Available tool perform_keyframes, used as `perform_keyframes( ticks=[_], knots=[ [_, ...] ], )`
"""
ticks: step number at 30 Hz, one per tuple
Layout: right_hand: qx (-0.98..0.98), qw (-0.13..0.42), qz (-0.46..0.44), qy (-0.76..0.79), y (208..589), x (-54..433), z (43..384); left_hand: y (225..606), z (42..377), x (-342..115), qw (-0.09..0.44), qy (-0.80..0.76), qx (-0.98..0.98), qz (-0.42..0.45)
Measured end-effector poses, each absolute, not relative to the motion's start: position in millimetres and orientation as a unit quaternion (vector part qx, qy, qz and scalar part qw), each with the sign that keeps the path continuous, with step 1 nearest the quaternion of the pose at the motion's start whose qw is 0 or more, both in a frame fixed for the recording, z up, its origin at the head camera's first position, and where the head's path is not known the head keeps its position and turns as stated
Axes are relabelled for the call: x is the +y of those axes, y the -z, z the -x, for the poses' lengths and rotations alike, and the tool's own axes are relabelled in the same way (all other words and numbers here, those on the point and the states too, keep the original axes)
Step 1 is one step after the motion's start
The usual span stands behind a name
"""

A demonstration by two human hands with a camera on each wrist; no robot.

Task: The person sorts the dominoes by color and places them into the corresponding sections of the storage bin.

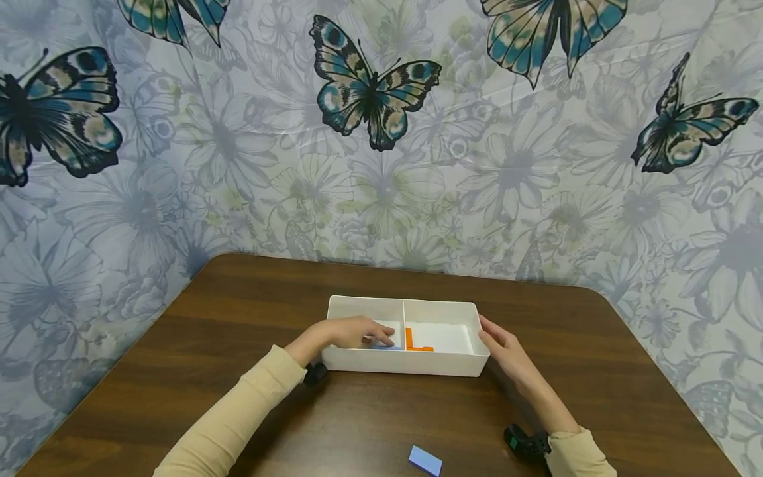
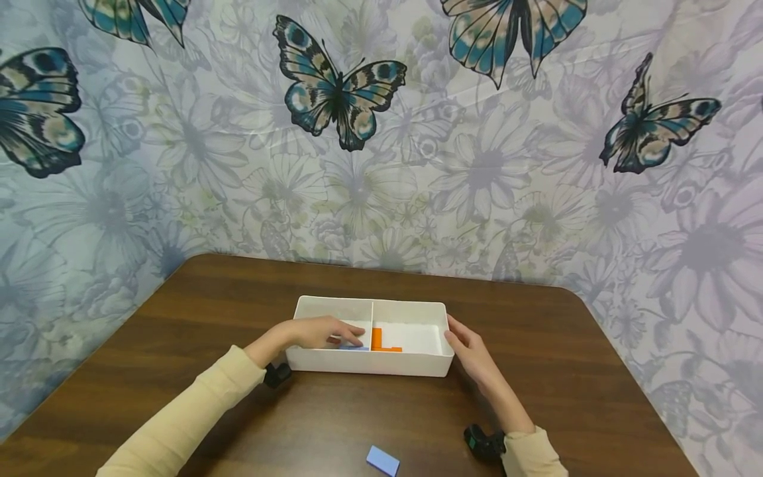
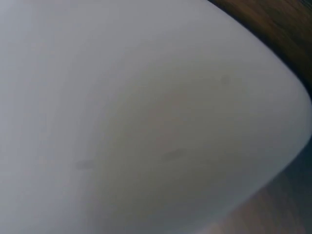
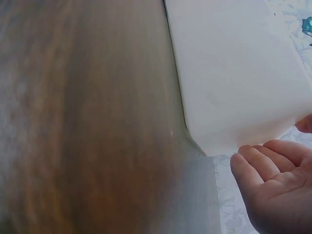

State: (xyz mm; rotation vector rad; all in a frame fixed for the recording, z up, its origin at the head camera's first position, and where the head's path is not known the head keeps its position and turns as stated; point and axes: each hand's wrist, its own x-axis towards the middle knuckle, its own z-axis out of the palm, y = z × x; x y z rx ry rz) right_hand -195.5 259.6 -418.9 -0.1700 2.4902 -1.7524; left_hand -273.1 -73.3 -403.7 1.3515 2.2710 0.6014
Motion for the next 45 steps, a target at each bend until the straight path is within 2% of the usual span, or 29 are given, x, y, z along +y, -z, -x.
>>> perform_keyframes(
  ticks=[18, 29, 37, 45],
  knots=[
    [0.815, 0.050, 0.058, 0.575, 420, 260, 196, 404, 271, -73, 0.214, -0.211, 0.830, -0.471],
    [0.812, 0.041, 0.069, 0.578, 420, 261, 196, 403, 274, -74, 0.203, -0.196, 0.824, -0.491],
    [0.810, 0.038, 0.061, 0.582, 423, 259, 198, 390, 272, -84, 0.237, -0.247, 0.810, -0.476],
    [0.814, 0.040, 0.061, 0.577, 420, 261, 196, 365, 254, -91, 0.170, -0.348, 0.799, -0.460]
  ],
)
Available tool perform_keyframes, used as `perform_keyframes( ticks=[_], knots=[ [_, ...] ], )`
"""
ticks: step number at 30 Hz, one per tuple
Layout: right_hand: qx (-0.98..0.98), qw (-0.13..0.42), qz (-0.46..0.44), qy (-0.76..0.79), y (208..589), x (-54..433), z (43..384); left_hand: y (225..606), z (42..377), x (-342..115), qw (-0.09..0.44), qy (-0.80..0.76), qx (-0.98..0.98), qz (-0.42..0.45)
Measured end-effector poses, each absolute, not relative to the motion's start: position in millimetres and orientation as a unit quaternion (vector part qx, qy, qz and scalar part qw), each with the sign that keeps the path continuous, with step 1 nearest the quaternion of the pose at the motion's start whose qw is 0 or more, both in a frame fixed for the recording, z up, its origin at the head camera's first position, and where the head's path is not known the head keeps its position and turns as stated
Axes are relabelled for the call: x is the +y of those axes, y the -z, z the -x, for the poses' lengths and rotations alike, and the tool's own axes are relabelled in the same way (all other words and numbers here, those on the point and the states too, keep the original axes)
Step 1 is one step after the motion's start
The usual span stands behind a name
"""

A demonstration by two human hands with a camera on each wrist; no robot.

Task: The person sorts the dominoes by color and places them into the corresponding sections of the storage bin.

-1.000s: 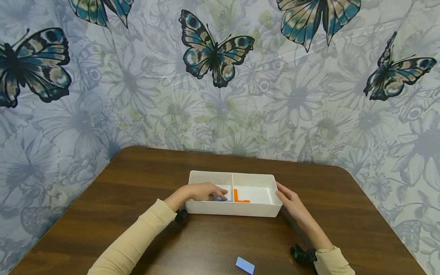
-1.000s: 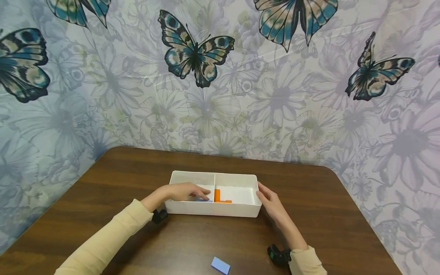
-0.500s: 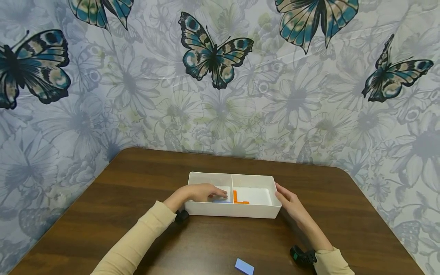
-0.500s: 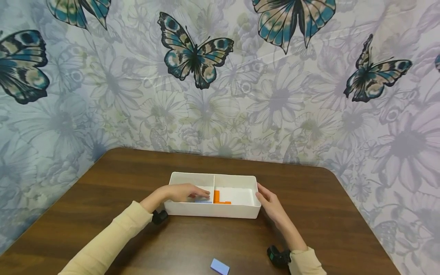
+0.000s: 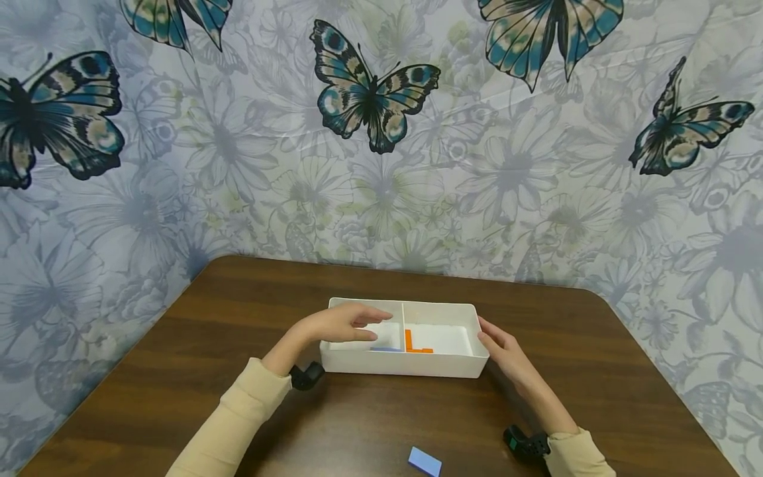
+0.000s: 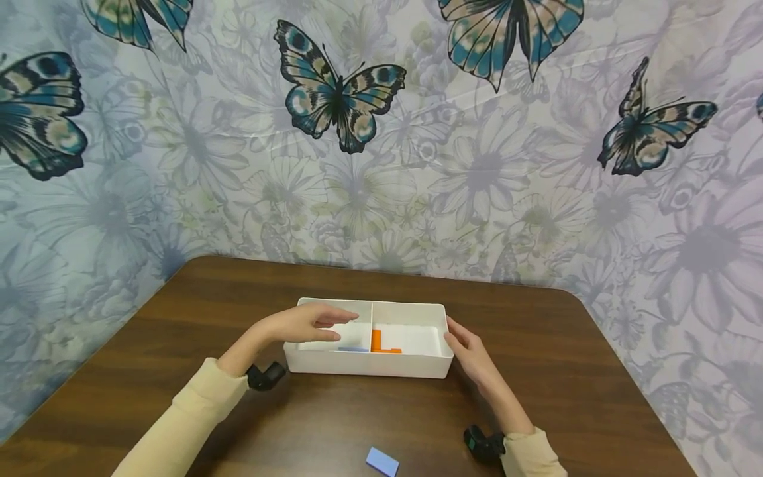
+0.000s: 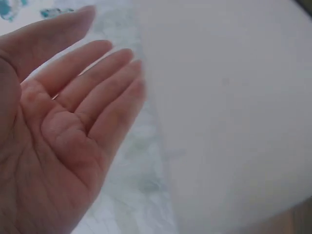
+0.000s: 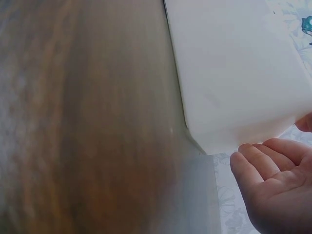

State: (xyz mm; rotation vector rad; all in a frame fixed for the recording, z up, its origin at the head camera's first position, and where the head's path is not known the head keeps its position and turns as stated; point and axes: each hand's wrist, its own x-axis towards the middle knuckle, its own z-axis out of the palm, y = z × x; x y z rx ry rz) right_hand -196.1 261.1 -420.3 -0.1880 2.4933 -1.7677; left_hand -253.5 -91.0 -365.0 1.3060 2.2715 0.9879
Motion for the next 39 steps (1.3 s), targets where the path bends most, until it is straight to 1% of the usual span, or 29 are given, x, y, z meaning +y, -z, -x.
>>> perform_keyframes(
  ticks=[3, 8, 14, 19, 23, 25, 29, 31, 33, 35, 39],
  knots=[
    [0.813, 0.042, 0.060, 0.578, 420, 261, 196, 362, 240, -87, 0.156, -0.373, 0.782, -0.475],
    [0.811, 0.045, 0.062, 0.581, 419, 261, 197, 364, 208, -75, 0.159, -0.398, 0.775, -0.465],
    [0.814, 0.043, 0.062, 0.576, 420, 261, 197, 378, 168, -57, 0.110, -0.318, 0.823, -0.458],
    [0.815, 0.045, 0.061, 0.575, 420, 261, 198, 390, 145, -50, 0.109, -0.287, 0.841, -0.446],
    [0.814, 0.046, 0.057, 0.577, 420, 262, 198, 399, 133, -47, 0.131, -0.256, 0.845, -0.450],
    [0.813, 0.044, 0.059, 0.578, 419, 261, 198, 401, 129, -46, 0.155, -0.244, 0.838, -0.463],
    [0.813, 0.039, 0.068, 0.576, 417, 261, 199, 402, 126, -42, 0.220, -0.240, 0.804, -0.498],
    [0.814, 0.039, 0.070, 0.575, 417, 261, 199, 402, 126, -38, 0.238, -0.234, 0.787, -0.518],
    [0.813, 0.039, 0.069, 0.577, 417, 262, 199, 405, 127, -33, 0.251, -0.229, 0.773, -0.536],
    [0.815, 0.038, 0.065, 0.574, 419, 262, 199, 411, 127, -25, 0.252, -0.216, 0.769, -0.547],
    [0.820, 0.041, 0.059, 0.568, 421, 262, 198, 431, 125, -6, 0.240, -0.180, 0.783, -0.545]
  ],
)
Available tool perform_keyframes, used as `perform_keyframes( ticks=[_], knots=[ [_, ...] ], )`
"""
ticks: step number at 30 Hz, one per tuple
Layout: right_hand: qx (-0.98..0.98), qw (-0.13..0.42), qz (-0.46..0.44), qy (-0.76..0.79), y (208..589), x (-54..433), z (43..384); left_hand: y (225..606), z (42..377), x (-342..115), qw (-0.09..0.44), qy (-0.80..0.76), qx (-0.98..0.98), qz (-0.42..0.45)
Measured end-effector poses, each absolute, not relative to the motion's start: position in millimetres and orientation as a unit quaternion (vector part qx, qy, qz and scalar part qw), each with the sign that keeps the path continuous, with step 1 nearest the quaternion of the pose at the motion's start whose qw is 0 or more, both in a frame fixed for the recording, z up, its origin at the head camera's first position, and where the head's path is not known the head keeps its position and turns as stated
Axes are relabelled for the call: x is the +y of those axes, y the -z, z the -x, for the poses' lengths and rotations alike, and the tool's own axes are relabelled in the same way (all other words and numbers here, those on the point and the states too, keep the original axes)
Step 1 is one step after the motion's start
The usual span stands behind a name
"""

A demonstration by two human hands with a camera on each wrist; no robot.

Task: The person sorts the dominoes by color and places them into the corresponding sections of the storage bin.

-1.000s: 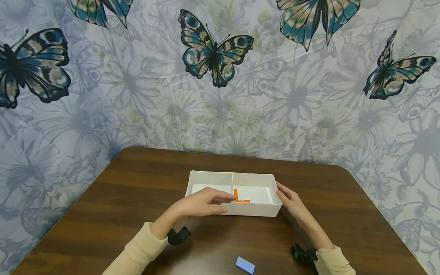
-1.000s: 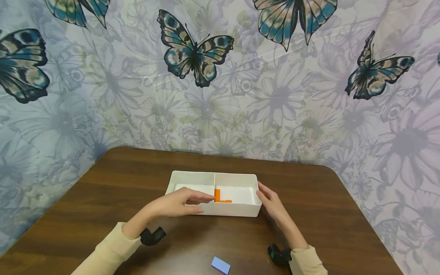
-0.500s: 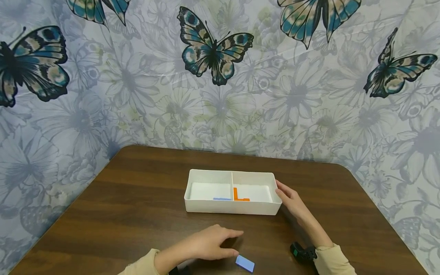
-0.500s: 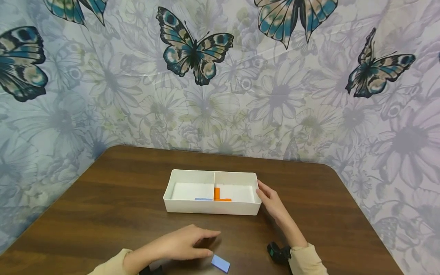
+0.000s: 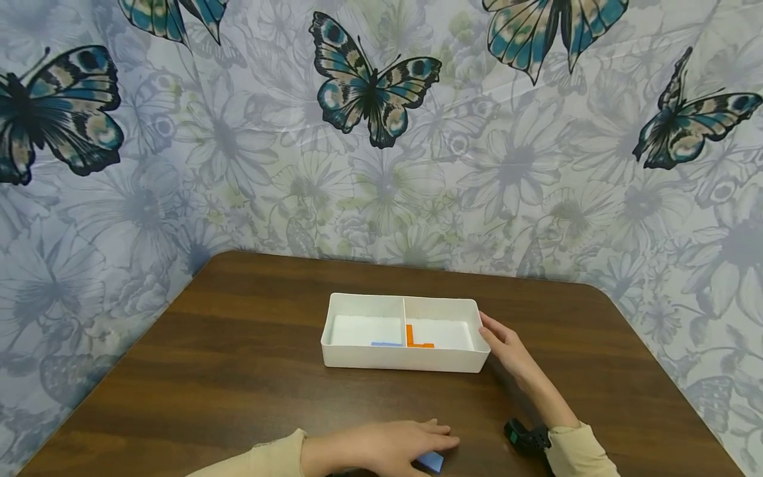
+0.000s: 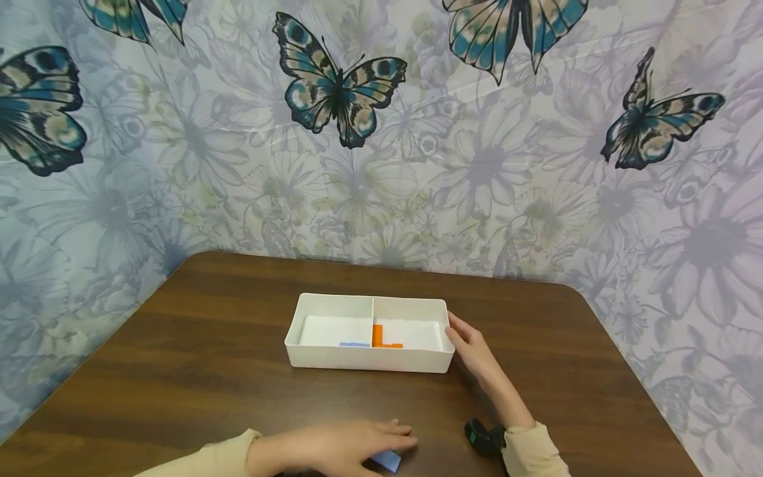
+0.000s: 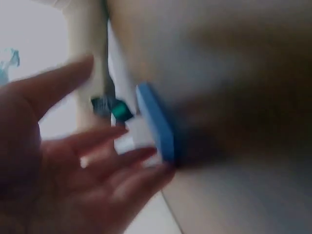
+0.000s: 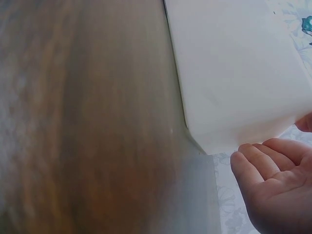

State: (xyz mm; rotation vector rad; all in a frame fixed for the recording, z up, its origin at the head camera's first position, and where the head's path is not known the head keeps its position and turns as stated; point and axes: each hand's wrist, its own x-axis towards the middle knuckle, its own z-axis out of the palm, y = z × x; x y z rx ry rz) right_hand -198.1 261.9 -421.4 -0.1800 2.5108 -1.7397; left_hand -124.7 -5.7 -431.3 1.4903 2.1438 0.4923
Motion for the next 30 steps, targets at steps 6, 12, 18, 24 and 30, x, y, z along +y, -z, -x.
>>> perform_keyframes(
  ticks=[6, 12, 18, 24, 30],
  knots=[
    [0.817, 0.050, 0.056, 0.571, 423, 262, 197, 429, 111, 19, 0.179, -0.094, 0.812, -0.548],
    [0.819, 0.047, 0.057, 0.569, 421, 263, 198, 415, 107, 28, 0.163, -0.057, 0.817, -0.550],
    [0.821, 0.048, 0.057, 0.566, 419, 264, 197, 414, 102, 33, 0.102, -0.030, 0.826, -0.554],
    [0.822, 0.042, 0.067, 0.564, 421, 264, 198, 415, 101, 40, 0.094, -0.002, 0.839, -0.537],
    [0.814, 0.042, 0.078, 0.574, 424, 263, 199, 418, 107, 35, 0.131, -0.008, 0.825, -0.549]
  ],
)
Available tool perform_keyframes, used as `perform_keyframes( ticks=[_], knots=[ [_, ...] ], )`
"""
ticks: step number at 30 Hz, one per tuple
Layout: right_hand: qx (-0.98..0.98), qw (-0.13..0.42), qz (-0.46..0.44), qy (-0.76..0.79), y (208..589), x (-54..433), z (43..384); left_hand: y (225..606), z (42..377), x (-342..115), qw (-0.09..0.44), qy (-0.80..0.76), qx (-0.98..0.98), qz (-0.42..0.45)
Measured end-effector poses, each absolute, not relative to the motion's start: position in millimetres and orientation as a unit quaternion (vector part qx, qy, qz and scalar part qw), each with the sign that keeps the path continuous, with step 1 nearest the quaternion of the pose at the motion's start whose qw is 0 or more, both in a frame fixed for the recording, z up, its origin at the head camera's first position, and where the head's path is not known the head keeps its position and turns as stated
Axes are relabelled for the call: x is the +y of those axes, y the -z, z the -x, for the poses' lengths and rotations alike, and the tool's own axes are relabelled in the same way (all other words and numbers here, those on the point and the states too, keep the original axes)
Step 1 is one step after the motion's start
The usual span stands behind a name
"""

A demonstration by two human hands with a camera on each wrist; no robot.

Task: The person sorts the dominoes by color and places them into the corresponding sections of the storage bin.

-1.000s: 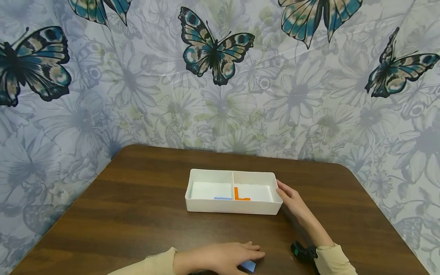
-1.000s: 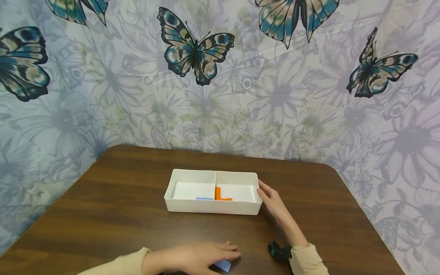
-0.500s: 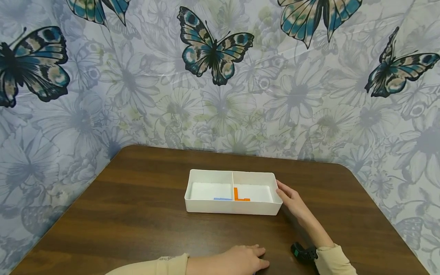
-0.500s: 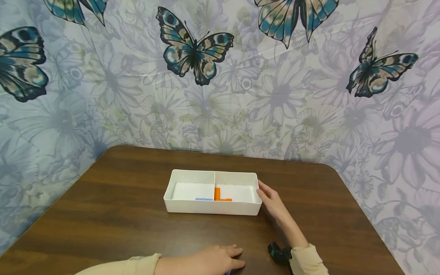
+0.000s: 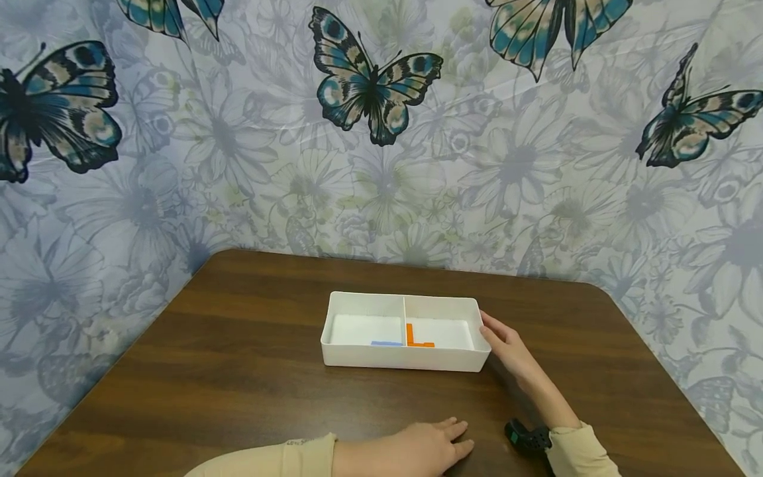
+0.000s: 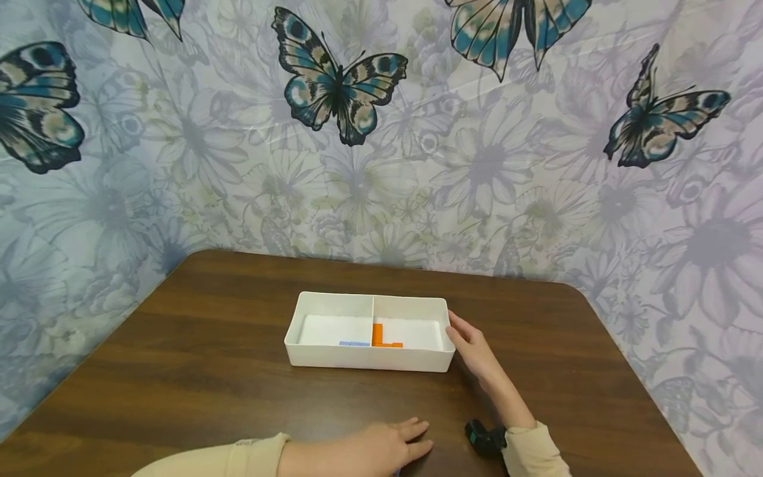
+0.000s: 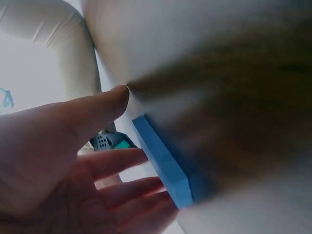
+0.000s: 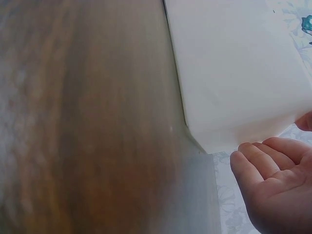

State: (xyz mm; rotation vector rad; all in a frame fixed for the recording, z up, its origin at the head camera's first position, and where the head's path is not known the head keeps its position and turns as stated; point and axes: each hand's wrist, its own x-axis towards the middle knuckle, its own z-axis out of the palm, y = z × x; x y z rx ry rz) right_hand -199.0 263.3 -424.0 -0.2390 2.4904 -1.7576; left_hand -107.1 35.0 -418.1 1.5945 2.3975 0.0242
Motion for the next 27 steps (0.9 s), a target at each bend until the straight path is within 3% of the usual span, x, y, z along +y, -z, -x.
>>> perform_keyframes(
  ticks=[4, 11, 19, 27],
  knots=[
    [0.814, 0.042, 0.081, 0.574, 422, 264, 200, 418, 116, 28, 0.141, -0.048, 0.804, -0.576],
    [0.819, 0.043, 0.071, 0.568, 421, 263, 199, 419, 138, 19, 0.215, -0.136, 0.742, -0.620],
    [0.819, 0.041, 0.073, 0.568, 418, 261, 198, 420, 154, 9, 0.240, -0.176, 0.675, -0.675],
    [0.816, 0.042, 0.069, 0.573, 419, 262, 198, 421, 159, 6, 0.288, -0.223, 0.657, -0.660]
  ],
)
